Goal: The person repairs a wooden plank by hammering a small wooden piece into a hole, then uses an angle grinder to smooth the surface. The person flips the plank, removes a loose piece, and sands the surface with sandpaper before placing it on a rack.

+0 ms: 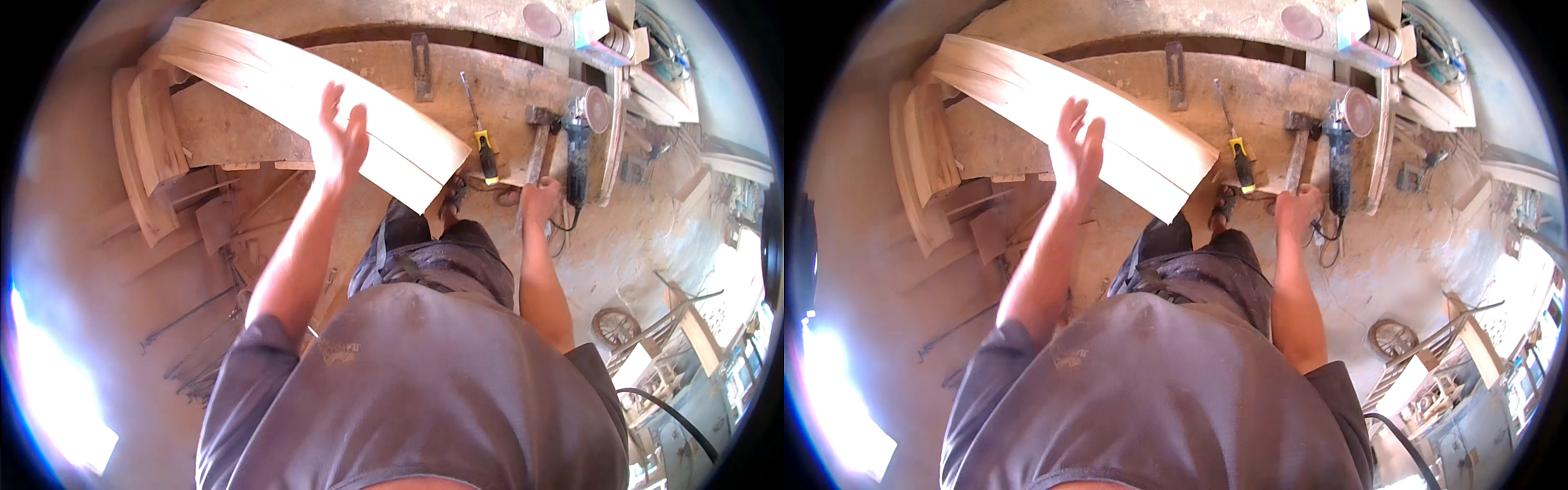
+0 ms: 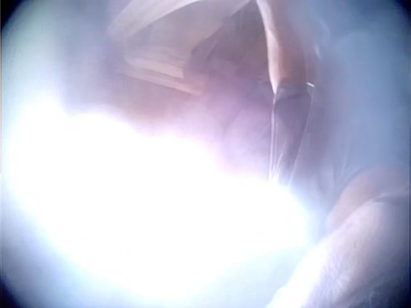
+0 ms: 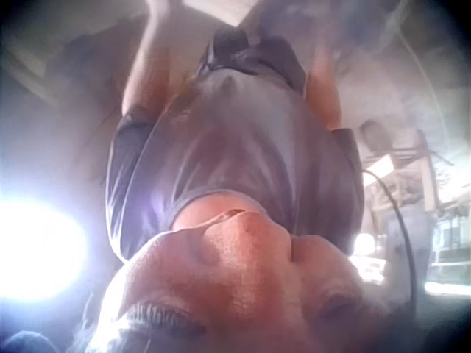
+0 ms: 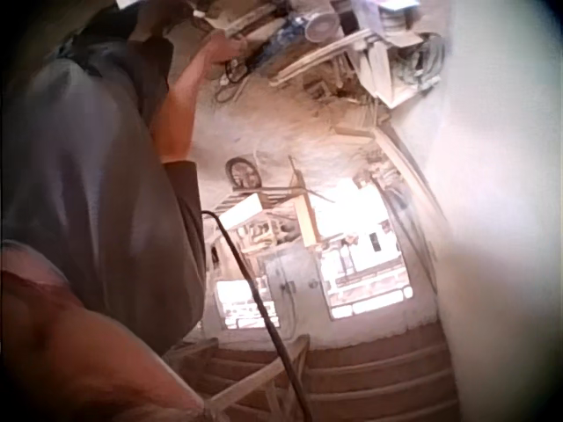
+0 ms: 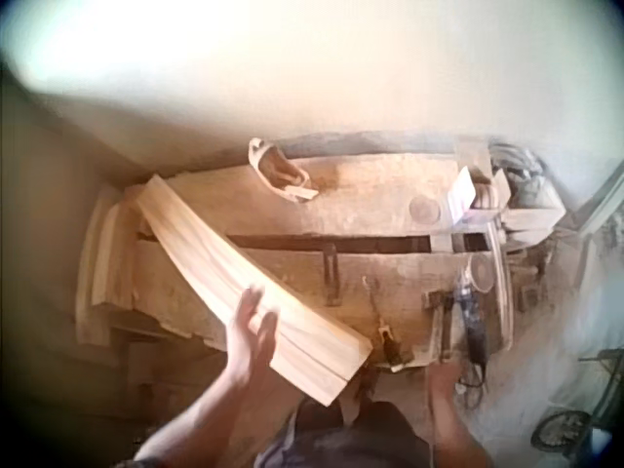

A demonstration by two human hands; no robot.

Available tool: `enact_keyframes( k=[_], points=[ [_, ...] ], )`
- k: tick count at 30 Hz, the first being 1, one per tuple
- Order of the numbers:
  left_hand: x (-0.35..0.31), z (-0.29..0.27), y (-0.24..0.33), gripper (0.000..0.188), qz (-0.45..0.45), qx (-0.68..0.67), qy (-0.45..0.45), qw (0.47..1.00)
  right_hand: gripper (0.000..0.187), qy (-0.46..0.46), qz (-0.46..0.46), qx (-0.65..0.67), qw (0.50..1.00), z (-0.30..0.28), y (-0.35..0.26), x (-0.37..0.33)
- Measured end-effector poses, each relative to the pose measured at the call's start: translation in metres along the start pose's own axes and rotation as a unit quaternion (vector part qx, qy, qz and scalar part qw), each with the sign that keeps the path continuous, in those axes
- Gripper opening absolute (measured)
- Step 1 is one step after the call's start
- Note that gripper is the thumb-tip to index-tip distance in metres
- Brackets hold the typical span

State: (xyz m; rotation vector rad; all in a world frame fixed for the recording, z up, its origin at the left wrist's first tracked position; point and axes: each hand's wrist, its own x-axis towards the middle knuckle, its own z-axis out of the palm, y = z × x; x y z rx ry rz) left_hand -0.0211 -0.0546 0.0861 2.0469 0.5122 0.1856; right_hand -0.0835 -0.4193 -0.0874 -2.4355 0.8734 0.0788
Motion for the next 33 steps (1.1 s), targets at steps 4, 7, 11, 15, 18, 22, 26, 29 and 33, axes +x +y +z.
enact_keyframes(
  k=[4, 7, 11, 15, 18, 22, 26, 29, 33],
  points=[
    [0.117, 0.073, -0.013, 0.087, 0.025, 0.268, -0.19, 0.944, 0.049, -0.059, 0.057, -0.048, 0.995, 0.0, 0.008, -0.01],
    [0.157, 0.121, -0.031, 0.1, -0.063, 0.374, -0.247, 0.892, 0.061, -0.111, 0.084, -0.036, 0.99, 0.005, 0.01, -0.01],
    [0.159, 0.152, -0.05, 0.108, -0.086, 0.381, -0.26, 0.883, 0.056, -0.049, 0.065, -0.036, 0.996, 0.005, -0.003, -0.018],
    [0.175, 0.162, -0.059, 0.089, -0.13, 0.349, -0.292, 0.881, 0.059, -0.077, 0.088, -0.06, 0.991, 0.0, -0.028, -0.027],
    [0.188, 0.177, -0.079, 0.067, -0.153, 0.348, -0.284, 0.88, 0.057, -0.117, 0.111, -0.019, 0.987, 0.002, -0.042, -0.031],
    [0.177, 0.2, -0.077, 0.044, -0.092, 0.378, -0.187, 0.902, 0.05, -0.127, 0.156, 0.049, 0.978, 0.017, -0.042, -0.035],
    [0.168, 0.211, -0.067, 0.038, -0.091, 0.357, -0.185, 0.911, 0.04, -0.141, -0.008, 0.1, 0.985, 0.014, -0.03, -0.035],
    [0.163, 0.215, -0.058, 0.034, -0.107, 0.368, -0.186, 0.905, 0.036, -0.127, 0.08, 0.206, 0.967, 0.006, -0.033, -0.037],
    [0.152, 0.212, -0.043, 0.031, -0.103, 0.388, -0.176, 0.899, 0.034, -0.152, 0.085, 0.202, 0.964, -0.01, -0.029, -0.027]
  ],
)
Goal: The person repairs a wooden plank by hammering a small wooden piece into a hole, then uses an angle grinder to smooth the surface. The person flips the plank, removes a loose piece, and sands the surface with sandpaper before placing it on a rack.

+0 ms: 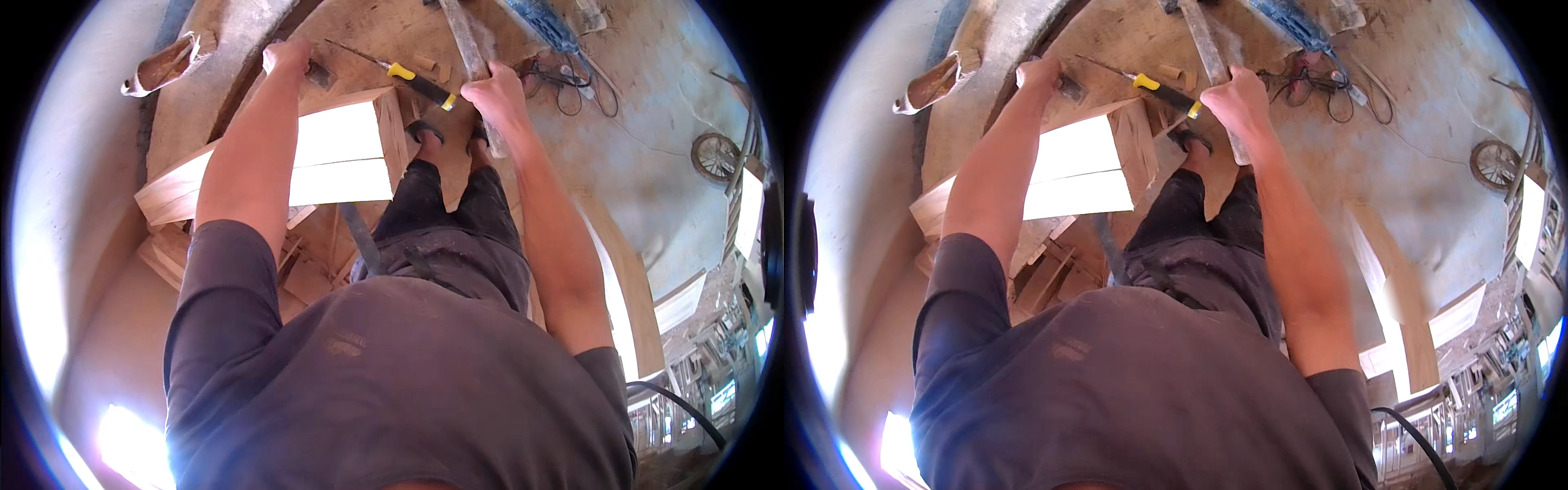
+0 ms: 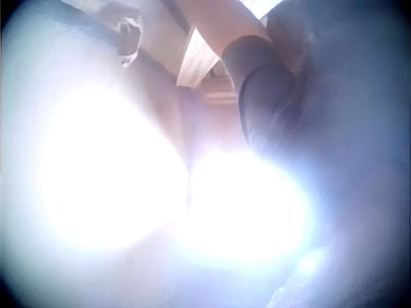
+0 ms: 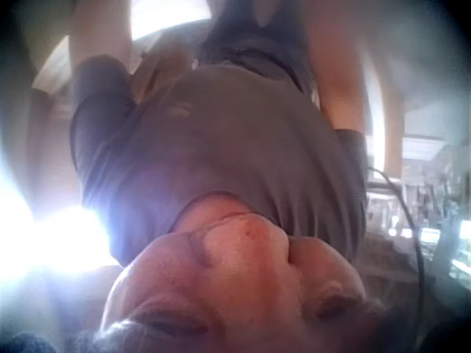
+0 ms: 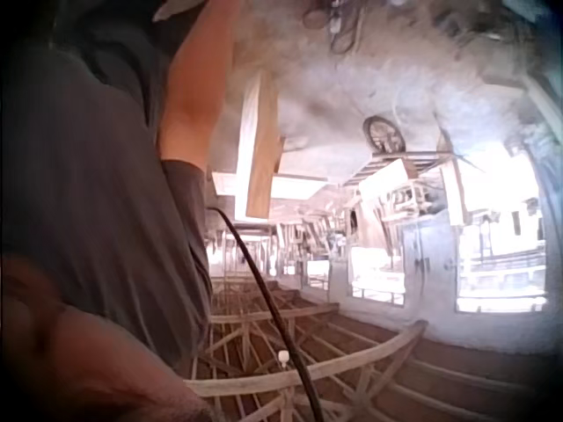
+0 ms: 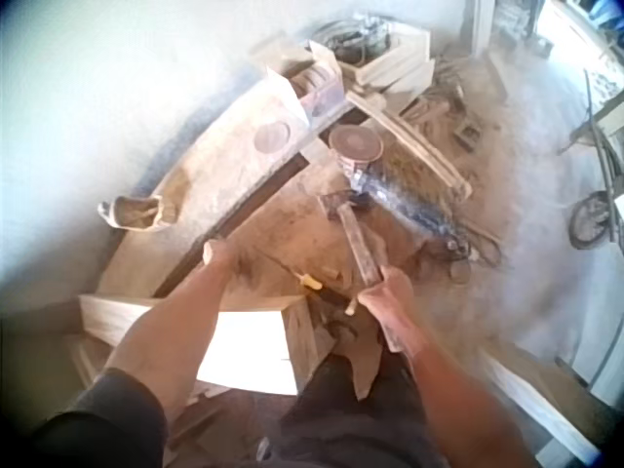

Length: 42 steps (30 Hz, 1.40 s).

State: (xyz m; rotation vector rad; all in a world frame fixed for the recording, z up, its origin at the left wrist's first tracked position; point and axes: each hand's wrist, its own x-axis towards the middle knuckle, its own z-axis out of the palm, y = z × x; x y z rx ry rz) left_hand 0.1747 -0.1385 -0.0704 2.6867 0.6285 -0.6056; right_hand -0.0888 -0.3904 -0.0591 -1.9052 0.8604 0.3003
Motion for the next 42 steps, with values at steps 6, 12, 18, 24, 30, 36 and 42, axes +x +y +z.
enact_keyframes(
  k=[6, 12, 18, 24, 30, 36, 42],
  points=[
    [0.03, 0.004, -0.024, 0.051, 0.019, -0.004, -0.034, 0.999, 0.041, 0.007, -0.002, -0.092, 0.996, -0.002, 0.012, 0.016],
    [0.037, -0.004, -0.045, 0.03, 0.06, -0.036, -0.119, 0.99, 0.061, 0.089, -0.136, -0.146, 0.976, 0.011, 0.03, 0.017],
    [0.011, 0.017, 0.006, 0.101, -0.065, -0.116, -0.023, 0.991, 0.069, 0.058, -0.062, -0.076, 0.993, 0.005, 0.042, 0.021],
    [0.014, -0.009, -0.012, 0.045, 0.126, 0.086, -0.087, 0.985, 0.036, -0.022, 0.003, 0.051, 0.998, 0.003, 0.013, 0.014],
    [0.003, -0.076, -0.003, 0.014, 0.131, -0.459, -0.222, 0.85, 0.031, 0.021, 0.023, 0.094, 0.995, 0.009, -0.005, 0.018],
    [-0.03, -0.216, -0.112, 0.027, 0.349, -0.423, -0.236, 0.802, 0.042, 0.029, -0.01, 0.019, 0.999, 0.003, -0.036, -0.016],
    [-0.046, -0.233, -0.177, 0.029, 0.413, -0.518, -0.397, 0.635, 0.029, 0.113, -0.189, 0.092, 0.971, 0.017, -0.06, -0.133]
  ],
)
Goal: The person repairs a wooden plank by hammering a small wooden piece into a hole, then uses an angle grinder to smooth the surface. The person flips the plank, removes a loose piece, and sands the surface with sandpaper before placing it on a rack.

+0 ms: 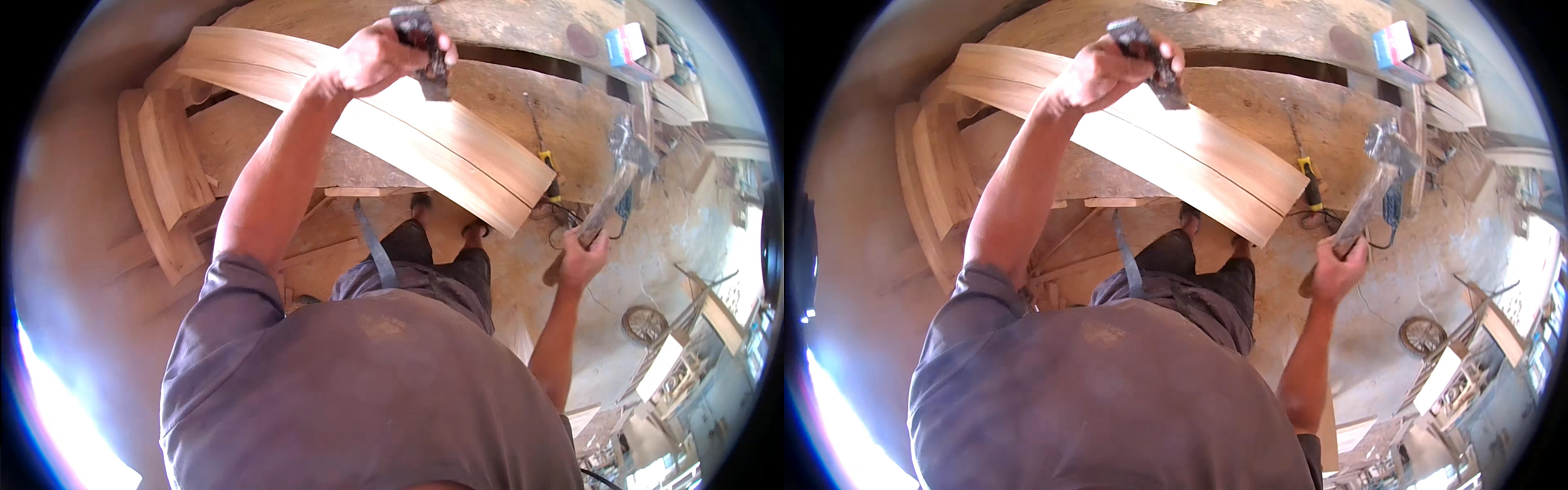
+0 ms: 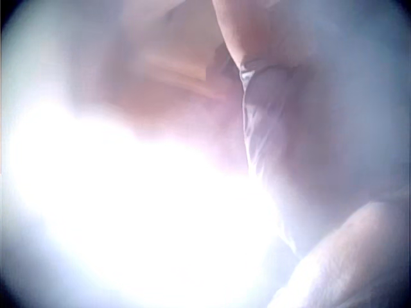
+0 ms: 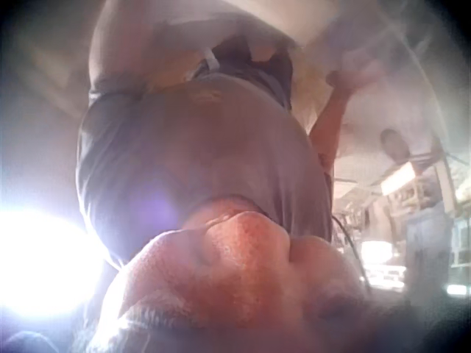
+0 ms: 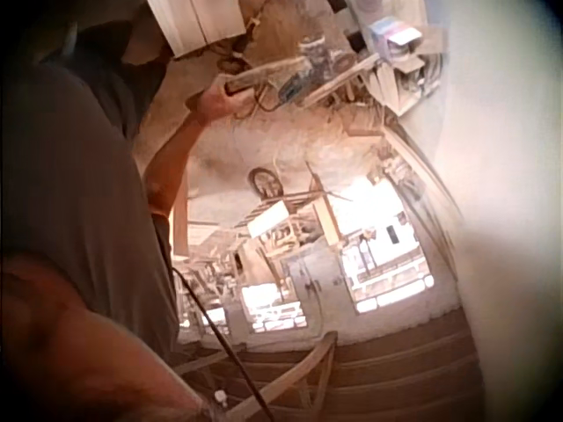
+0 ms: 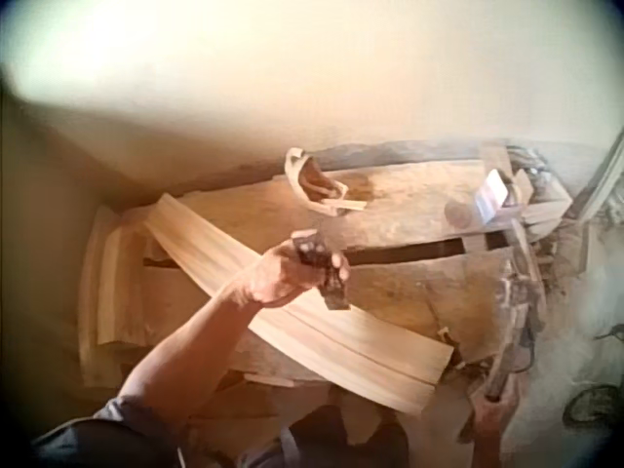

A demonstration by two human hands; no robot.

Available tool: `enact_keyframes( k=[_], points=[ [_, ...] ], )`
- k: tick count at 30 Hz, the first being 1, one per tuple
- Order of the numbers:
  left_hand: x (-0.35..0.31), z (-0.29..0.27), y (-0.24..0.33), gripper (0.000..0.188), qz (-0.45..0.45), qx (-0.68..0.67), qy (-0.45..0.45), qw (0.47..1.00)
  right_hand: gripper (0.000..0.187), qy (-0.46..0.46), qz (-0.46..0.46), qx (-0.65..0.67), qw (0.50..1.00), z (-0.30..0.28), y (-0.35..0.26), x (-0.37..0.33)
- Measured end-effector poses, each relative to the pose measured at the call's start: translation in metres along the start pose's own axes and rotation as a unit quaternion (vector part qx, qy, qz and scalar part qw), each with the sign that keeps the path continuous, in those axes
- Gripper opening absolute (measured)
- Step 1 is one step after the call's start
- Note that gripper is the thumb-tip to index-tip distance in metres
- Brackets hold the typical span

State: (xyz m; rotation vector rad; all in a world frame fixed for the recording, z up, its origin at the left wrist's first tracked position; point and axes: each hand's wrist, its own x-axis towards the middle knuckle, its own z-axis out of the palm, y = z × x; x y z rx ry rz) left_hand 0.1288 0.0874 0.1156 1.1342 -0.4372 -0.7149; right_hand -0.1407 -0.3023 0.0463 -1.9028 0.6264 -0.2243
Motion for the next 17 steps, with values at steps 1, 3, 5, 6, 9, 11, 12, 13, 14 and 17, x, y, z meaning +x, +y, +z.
enact_keyframes(
  k=[1, 3, 5, 6, 9, 11, 12, 13, 14, 17],
  points=[
    [-0.003, 0.003, -0.007, 0.029, 0.001, -0.004, -0.023, 1.0, 0.021, 0.036, -0.042, 0.039, 0.998, 0.005, -0.006, -0.021],
    [-0.01, 0.019, -0.019, 0.029, -0.002, 0.015, -0.056, 0.998, 0.019, 0.015, 0.013, 0.138, 0.99, 0.015, -0.032, -0.044],
    [-0.011, 0.038, -0.028, 0.031, -0.028, 0.055, -0.059, 0.996, 0.018, -0.007, 0.061, 0.17, 0.983, 0.022, -0.05, -0.058],
    [-0.01, 0.046, -0.031, 0.031, -0.031, 0.071, -0.065, 0.995, 0.017, -0.02, 0.084, 0.153, 0.984, 0.024, -0.055, -0.064],
    [-0.001, 0.062, -0.04, 0.032, -0.065, 0.103, -0.083, 0.989, 0.017, -0.019, 0.149, 0.143, 0.978, 0.034, -0.06, -0.09],
    [-0.001, 0.068, -0.049, 0.031, -0.084, 0.091, -0.087, 0.988, 0.017, -0.012, 0.176, 0.146, 0.973, 0.042, -0.056, -0.11],
    [0.001, 0.068, -0.051, 0.031, -0.088, 0.107, -0.101, 0.985, 0.017, -0.009, 0.182, 0.145, 0.973, 0.045, -0.054, -0.12],
    [0.003, 0.068, -0.05, 0.031, -0.095, 0.123, -0.114, 0.981, 0.017, -0.007, 0.189, 0.145, 0.971, 0.048, -0.053, -0.127],
    [0.004, 0.068, -0.05, 0.031, -0.1, 0.139, -0.128, 0.977, 0.017, -0.008, 0.188, 0.143, 0.972, 0.05, -0.054, -0.132],
    [0.008, 0.077, -0.042, 0.036, -0.115, 0.245, -0.145, 0.952, 0.016, -0.002, 0.187, 0.143, 0.972, 0.052, -0.055, -0.144]
  ],
)
